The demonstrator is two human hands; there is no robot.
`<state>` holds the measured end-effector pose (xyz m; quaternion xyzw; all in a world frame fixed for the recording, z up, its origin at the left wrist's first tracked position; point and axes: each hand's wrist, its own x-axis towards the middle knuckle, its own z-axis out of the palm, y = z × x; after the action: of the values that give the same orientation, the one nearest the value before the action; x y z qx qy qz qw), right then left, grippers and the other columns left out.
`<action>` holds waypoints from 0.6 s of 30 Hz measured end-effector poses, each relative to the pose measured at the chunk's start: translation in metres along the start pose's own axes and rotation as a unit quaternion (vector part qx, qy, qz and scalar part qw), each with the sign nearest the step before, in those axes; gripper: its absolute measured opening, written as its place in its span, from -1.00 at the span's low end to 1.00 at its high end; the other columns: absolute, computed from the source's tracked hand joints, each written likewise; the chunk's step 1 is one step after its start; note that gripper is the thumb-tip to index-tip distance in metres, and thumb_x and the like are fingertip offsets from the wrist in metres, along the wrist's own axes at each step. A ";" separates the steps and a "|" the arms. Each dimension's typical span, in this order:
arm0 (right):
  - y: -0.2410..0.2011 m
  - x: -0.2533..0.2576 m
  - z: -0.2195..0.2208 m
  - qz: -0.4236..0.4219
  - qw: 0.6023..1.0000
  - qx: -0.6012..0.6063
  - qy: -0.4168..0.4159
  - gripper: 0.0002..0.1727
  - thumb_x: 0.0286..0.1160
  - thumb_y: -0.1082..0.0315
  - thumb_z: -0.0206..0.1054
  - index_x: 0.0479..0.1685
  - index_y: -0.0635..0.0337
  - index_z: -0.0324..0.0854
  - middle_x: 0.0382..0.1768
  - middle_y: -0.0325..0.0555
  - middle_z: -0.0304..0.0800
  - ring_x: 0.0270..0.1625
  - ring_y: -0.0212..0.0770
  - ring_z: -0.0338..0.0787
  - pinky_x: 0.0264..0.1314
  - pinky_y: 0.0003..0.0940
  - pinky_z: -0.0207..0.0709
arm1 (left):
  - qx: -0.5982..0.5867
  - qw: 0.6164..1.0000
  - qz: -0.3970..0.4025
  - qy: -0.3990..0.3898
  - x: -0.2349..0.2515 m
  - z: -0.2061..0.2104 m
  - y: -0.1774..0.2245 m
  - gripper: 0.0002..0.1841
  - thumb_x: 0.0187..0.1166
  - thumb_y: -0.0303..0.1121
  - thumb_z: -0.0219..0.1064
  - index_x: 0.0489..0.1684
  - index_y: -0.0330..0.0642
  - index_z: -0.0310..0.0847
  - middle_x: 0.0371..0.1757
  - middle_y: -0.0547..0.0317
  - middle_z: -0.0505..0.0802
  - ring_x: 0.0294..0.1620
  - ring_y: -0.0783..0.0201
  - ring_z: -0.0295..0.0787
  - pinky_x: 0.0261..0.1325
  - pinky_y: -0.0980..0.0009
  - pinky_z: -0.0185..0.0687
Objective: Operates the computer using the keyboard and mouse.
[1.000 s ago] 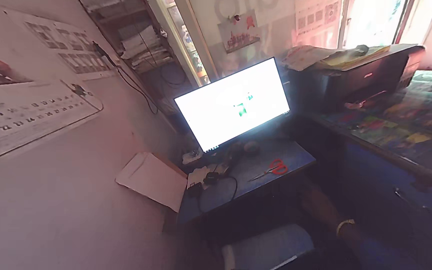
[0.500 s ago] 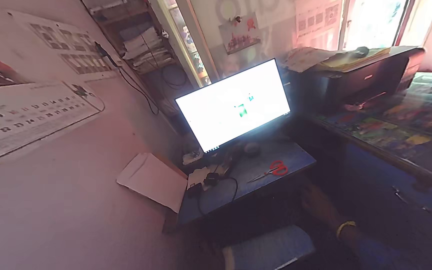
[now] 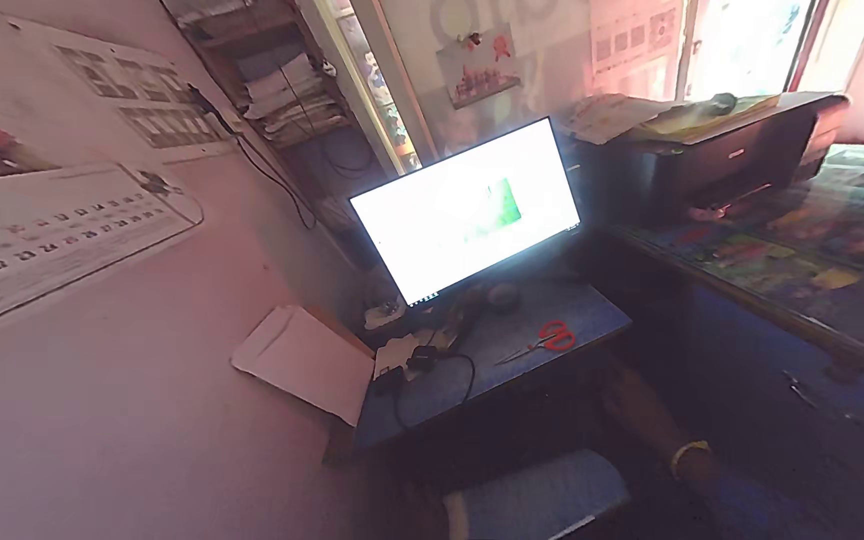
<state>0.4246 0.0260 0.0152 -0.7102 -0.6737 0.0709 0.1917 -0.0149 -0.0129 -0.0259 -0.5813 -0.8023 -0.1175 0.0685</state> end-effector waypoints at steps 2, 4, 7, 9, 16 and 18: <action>0.001 -0.001 0.001 0.004 1.000 0.003 -0.002 -0.45 0.73 0.03 0.09 0.56 0.09 0.57 0.75 0.16 0.30 0.79 0.15 0.29 0.80 0.03 0.22 | 0.001 1.000 0.005 0.009 0.000 0.004 -0.002 -0.43 0.83 -0.11 -0.12 0.38 -0.43 0.59 0.43 -0.37 0.70 0.52 -0.23 0.61 0.55 -0.08 0.50; 0.002 -0.002 0.002 0.009 1.000 0.007 -0.004 -0.43 0.73 0.01 0.09 0.60 0.08 0.53 0.76 0.14 0.30 0.79 0.13 0.29 0.80 0.04 0.22 | 0.004 1.000 0.007 0.007 -0.001 0.008 -0.004 -0.44 0.83 -0.11 -0.13 0.37 -0.42 0.60 0.43 -0.36 0.70 0.52 -0.23 0.61 0.55 -0.09 0.50; 0.004 -0.002 0.006 0.005 1.000 0.011 0.005 -0.39 0.72 0.02 0.09 0.69 0.07 0.43 0.76 0.12 0.29 0.80 0.13 0.29 0.80 0.04 0.20 | -0.004 1.000 0.007 0.011 -0.004 0.007 -0.004 -0.43 0.83 -0.11 -0.13 0.41 -0.44 0.57 0.45 -0.37 0.68 0.53 -0.25 0.60 0.56 -0.09 0.49; 0.005 -0.001 0.008 -0.001 1.000 0.013 0.015 -0.37 0.71 0.01 0.09 0.71 0.08 0.40 0.75 0.12 0.32 0.79 0.13 0.30 0.80 0.04 0.21 | -0.015 1.000 -0.001 -0.011 -0.007 -0.012 0.004 -0.43 0.85 -0.12 -0.14 0.45 -0.45 0.53 0.49 -0.40 0.64 0.57 -0.25 0.56 0.60 -0.07 0.44; 0.001 0.006 0.003 0.003 1.000 0.011 0.016 -0.32 0.65 0.00 0.16 0.71 0.14 0.40 0.76 0.19 0.29 0.78 0.17 0.32 0.78 0.08 0.24 | 0.003 0.999 0.025 0.029 0.002 -0.014 0.004 -0.44 0.83 -0.12 -0.14 0.49 -0.35 0.55 0.57 -0.31 0.61 0.65 -0.22 0.47 0.68 -0.10 0.33; 0.001 0.007 0.001 0.007 1.000 0.007 0.007 -0.32 0.65 0.00 0.15 0.71 0.14 0.40 0.75 0.19 0.29 0.78 0.18 0.32 0.77 0.10 0.25 | -0.010 0.998 0.021 0.060 0.005 -0.009 0.006 -0.42 0.82 -0.07 -0.13 0.43 -0.34 0.61 0.51 -0.29 0.67 0.60 -0.22 0.53 0.63 -0.15 0.39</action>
<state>0.4255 0.0325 0.0154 -0.7142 -0.6668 0.0721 0.2004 -0.0106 -0.0093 -0.0152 -0.5902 -0.7834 -0.1586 0.1132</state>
